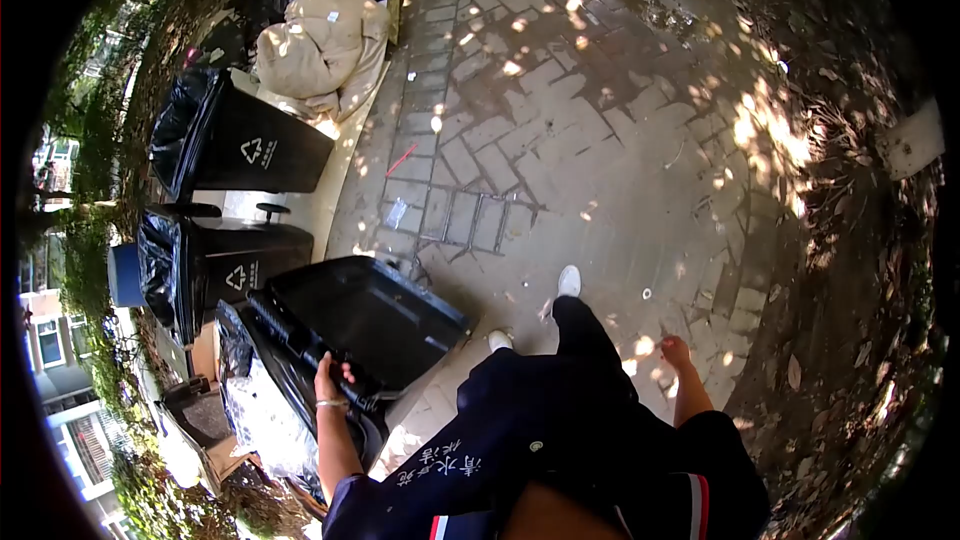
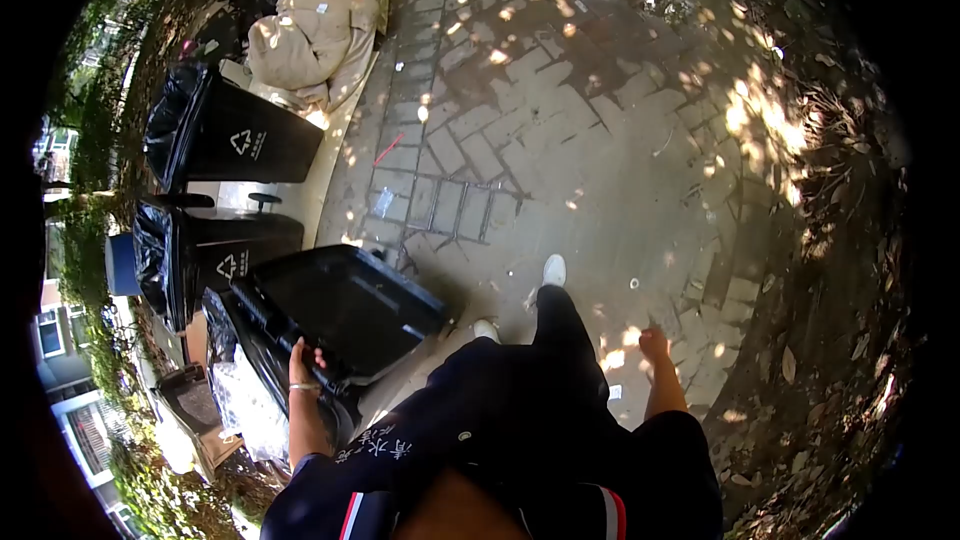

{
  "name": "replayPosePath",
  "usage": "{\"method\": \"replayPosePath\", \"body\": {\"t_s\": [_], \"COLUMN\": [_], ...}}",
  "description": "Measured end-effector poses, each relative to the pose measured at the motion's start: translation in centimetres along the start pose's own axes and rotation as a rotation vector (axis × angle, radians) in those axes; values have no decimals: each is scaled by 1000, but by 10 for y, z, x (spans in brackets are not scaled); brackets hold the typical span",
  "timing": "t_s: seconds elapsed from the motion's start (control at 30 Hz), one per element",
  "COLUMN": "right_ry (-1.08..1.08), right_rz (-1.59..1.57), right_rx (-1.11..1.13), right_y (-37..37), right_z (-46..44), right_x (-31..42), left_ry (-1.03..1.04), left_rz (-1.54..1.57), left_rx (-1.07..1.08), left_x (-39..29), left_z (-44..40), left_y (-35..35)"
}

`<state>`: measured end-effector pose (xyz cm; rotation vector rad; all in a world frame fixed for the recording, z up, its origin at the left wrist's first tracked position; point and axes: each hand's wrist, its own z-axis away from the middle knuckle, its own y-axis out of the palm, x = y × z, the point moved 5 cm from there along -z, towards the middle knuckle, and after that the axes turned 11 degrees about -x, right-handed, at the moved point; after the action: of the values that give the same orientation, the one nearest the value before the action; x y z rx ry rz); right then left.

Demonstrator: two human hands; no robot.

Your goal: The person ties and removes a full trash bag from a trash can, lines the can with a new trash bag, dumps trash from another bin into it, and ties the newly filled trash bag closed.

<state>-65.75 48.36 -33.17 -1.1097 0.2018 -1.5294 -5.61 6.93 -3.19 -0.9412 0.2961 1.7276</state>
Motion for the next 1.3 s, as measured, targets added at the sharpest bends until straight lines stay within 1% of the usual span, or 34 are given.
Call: {"method": "replayPosePath", "body": {"t_s": [0.03, 0.1, 0.13, 0.17, 0.2, 0.23, 0.3, 0.37, 0.43, 0.5, 0.57, 0.63, 0.67, 0.7, 0.73, 0.77, 0.83, 0.9, 0.97, 1.0, 1.03, 1.07, 1.1, 1.17, 1.2, 1.23, 1.27, 1.3], "right_ry": [157, 400, 374, 420, 471, 458, -195, -321, -393, -412, -434, -419, -391, -396, -430, -460, -449, -432, -298, -293, -274, -256, -254, -79, -88, -85, -86, -108], "right_rz": [-23, 64, 65, 150, 239, 244, 529, 282, 218, 207, 217, 280, 326, 329, 329, 329, 363, 403, 190, 204, 286, 367, 374, 427, 427, 522, 615, 604], "right_rx": [33, 243, 249, 287, 323, 325, 234, -38, -167, -172, -181, -144, -71, -73, 41, 158, 170, 188, 335, 350, 335, 320, 337, 278, 288, 311, 332, 336], "right_y": [-18, -38, -46, -55, -63, -66, -73, -89, -113, -117, -119, -113, -113, -109, -95, -85, -75, -72, -70, -72, -79, -88, -99, -133, -143, -149, -151, -146], "right_z": [5, -2, -17, -33, -52, -85, -176, -245, -280, -325, -350, -369, -366, -379, -393, -403, -419, -439, -464, -485, -511, -535, -554, -595, -630, -668, -698, -718], "right_x": [19, 53, 73, 88, 98, 102, 143, 194, 289, 352, 390, 421, 449, 460, 465, 473, 500, 516, 522, 517, 506, 498, 500, 515, 522, 526, 540, 580], "left_ry": [-133, -173, -135, -101, -51, -15, -49, -124, -194, -224, -278, -273, -285, -292, -305, -291, -208, -222, -231, -235, -252, -271, -287, -291, -282, -265, -324, -392], "left_rz": [73, 15, -20, -53, -170, -228, -270, -353, -423, -379, -488, -454, -398, -337, -477, -468, -555, -520, -431, -385, -394, -377, -356, -366, -366, -367, -352, -438], "left_rx": [-2, -167, -225, -283, -355, -499, -683, -775, -877, -973, -943, -917, -939, -962, -986, -1005, -944, -969, -1014, -1039, -1052, -1011, -971, -967, -946, -925, -1001, -992], "left_x": [-3, -11, -10, -6, -3, -2, -4, -5, 0, 1, -6, 3, 14, 5, -11, -17, -5, -21, -32, -39, -47, -53, -59, -69, -77, -91, -110, -130], "left_z": [4, 8, 4, -2, -4, -4, 7, 14, 12, 21, 30, 31, 29, 33, 45, 49, 38, 40, 45, 48, 50, 48, 46, 44, 40, 35, 34, 32], "left_y": [2, 4, -3, -9, -14, -18, -14, -12, -23, -14, 1, 11, 12, 39, 60, 74, 72, 100, 139, 158, 176, 195, 212, 243, 261, 280, 312, 341]}}
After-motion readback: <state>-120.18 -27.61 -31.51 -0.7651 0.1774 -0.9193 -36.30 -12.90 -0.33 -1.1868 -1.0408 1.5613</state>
